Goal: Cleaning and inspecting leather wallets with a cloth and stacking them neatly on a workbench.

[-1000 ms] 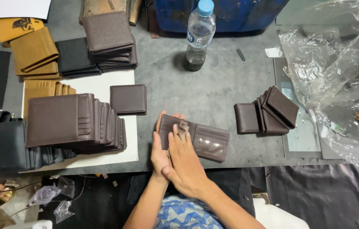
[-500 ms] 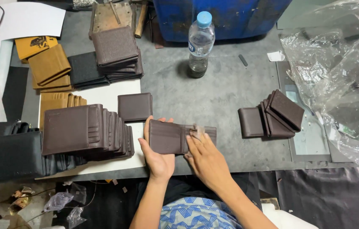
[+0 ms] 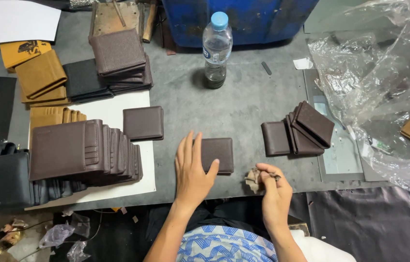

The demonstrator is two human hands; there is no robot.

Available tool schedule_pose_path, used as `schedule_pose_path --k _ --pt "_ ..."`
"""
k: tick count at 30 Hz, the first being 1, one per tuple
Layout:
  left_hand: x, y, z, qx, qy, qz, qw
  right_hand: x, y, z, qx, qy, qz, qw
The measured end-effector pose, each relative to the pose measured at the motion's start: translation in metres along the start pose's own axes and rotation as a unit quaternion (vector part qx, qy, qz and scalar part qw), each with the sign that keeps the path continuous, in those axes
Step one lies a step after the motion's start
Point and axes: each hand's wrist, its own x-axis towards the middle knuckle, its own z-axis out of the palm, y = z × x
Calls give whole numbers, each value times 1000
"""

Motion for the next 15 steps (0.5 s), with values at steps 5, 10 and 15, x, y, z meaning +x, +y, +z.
schedule_pose_path --k 5,10,15 --pt "-1 -5 6 192 69 -75 976 -2 -26 17 -143 -107 108 978" --pt "12 9 -18 -156 30 -282 946 -3 -35 38 -137 -170 132 967" --pt "6 17 -29 -336 74 -272 899 -11 -27 44 -44 -103 94 989"
